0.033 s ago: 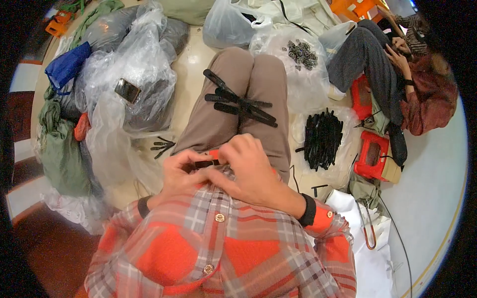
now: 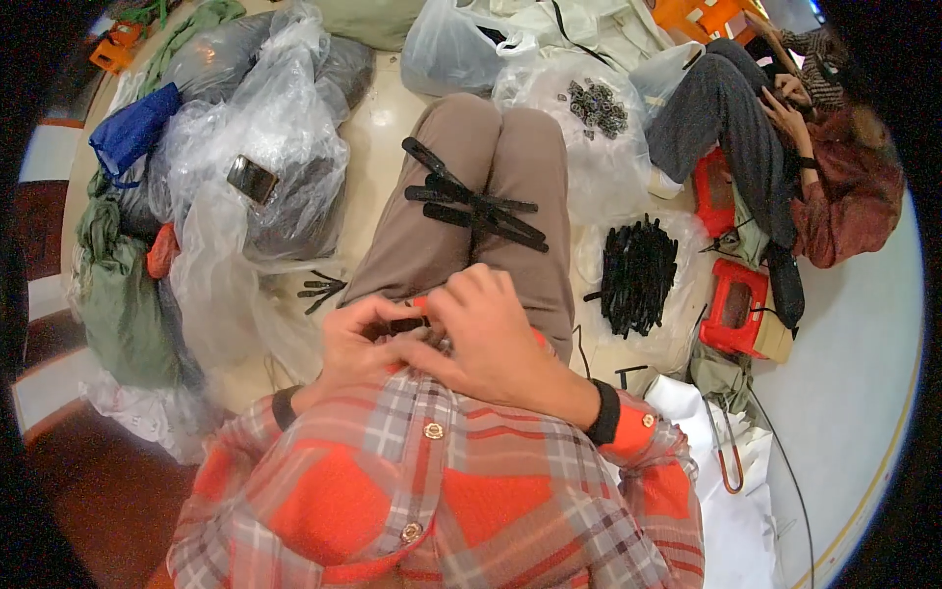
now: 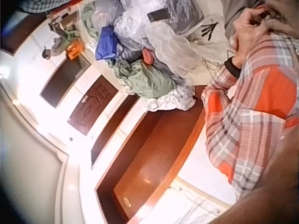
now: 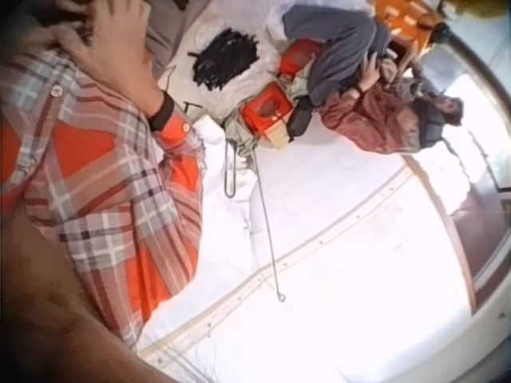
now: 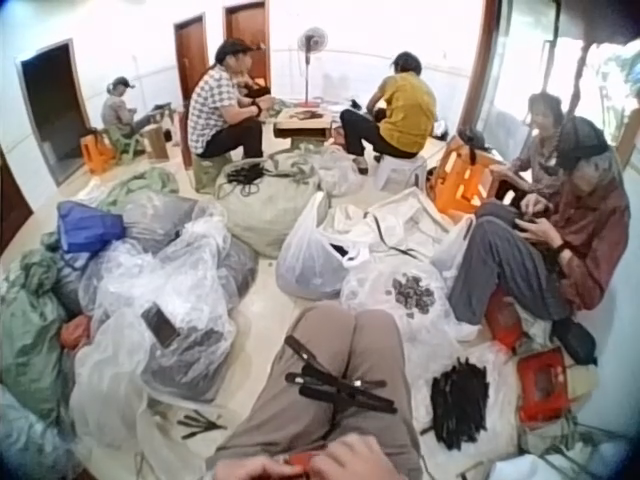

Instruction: The recorder is assembling small metal rings and buckles onto black shoe straps.

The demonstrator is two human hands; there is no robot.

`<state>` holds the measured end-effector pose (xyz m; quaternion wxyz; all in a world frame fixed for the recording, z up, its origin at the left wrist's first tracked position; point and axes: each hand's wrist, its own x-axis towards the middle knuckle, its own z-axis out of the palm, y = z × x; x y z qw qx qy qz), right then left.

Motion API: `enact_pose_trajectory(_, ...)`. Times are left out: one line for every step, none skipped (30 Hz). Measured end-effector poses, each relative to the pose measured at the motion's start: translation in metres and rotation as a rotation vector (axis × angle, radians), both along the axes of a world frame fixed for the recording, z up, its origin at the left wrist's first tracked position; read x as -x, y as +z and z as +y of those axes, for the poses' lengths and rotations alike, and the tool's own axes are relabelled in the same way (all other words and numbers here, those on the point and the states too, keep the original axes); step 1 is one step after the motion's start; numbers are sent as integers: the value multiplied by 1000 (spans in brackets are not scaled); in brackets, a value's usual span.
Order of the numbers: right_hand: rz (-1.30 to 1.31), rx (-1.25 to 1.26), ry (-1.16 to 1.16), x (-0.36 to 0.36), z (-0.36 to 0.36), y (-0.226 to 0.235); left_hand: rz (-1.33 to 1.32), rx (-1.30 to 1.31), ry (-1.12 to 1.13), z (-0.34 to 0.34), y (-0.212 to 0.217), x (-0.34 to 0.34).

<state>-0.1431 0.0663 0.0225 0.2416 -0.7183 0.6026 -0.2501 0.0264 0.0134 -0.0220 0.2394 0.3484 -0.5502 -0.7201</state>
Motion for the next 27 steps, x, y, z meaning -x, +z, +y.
enact_pose_trajectory(45,-28,25,-4,-1,-7,-60,98,-32,-2,-1,0)
enact_pose_trajectory(45,-26,23,-5,-1,-10,-60,100,-33,-1,-4,-1)
enact_pose_trajectory(58,-57,23,-7,1,-13,-71,166,-41,0,-7,-1)
enact_pose_trajectory(70,-88,25,-8,2,-16,-83,232,-47,1,-10,-2)
enact_pose_trajectory(70,-89,25,-8,2,-21,-84,231,-47,1,-10,-2)
enact_pose_trajectory(44,-37,18,-7,2,-27,-88,158,-37,2,-9,-1)
enact_pose_trajectory(18,14,13,-7,3,-29,-94,85,-25,3,-8,0)
enact_pose_trajectory(17,13,13,-7,4,-29,-95,84,-25,4,-6,1)
enact_pose_trajectory(-276,-112,-68,-8,5,-28,-8,-21,24,7,-2,4)
enact_pose_trajectory(-567,-234,-149,-8,6,-28,80,-123,73,8,1,5)
enact_pose_trajectory(-658,-250,-156,-8,8,-30,81,-121,74,9,4,5)
enact_pose_trajectory(-657,-248,-155,-7,9,-31,112,-188,63,8,7,4)
enact_pose_trajectory(-791,-365,-197,-7,10,-33,144,-255,50,8,8,3)
enact_pose_trajectory(-923,-483,-238,-7,10,-34,145,-253,49,7,8,2)
enact_pose_trajectory(-923,-480,-238,-8,10,-35,144,-288,35,6,8,1)
enact_pose_trajectory(-922,-496,-236,-7,11,-35,145,-322,21,6,9,1)
enact_pose_trajectory(-922,-512,-234,-7,11,-35,148,-319,20,5,10,1)
enact_pose_trajectory(-920,-509,-233,-6,11,-35,162,-344,16,4,10,1)
enact_pose_trajectory(-923,-496,-225,-6,11,-35,176,-370,12,4,11,1)
enact_pose_trajectory(-926,-484,-217,-5,11,-36,177,-366,11,3,11,0)
enact_pose_trajectory(-924,-481,-216,-6,11,-37,174,-372,-1,3,10,0)
enact_pose_trajectory(-938,-487,-227,-7,11,-37,170,-377,-15,2,10,0)
enact_pose_trajectory(-952,-494,-239,-7,11,-39,172,-374,-16,1,10,-1)
enact_pose_trajectory(-951,-491,-239,-7,12,-41,175,-399,-19,0,10,-1)
enact_pose_trajectory(-971,-494,-225,-7,13,-45,177,-424,-22,-1,10,-2)
enact_pose_trajectory(-990,-497,-211,-7,13,-46,177,-422,-24,-2,9,-2)
enact_pose_trajectory(-990,-494,-213,-7,12,-45,194,-452,-16,-2,8,-1)
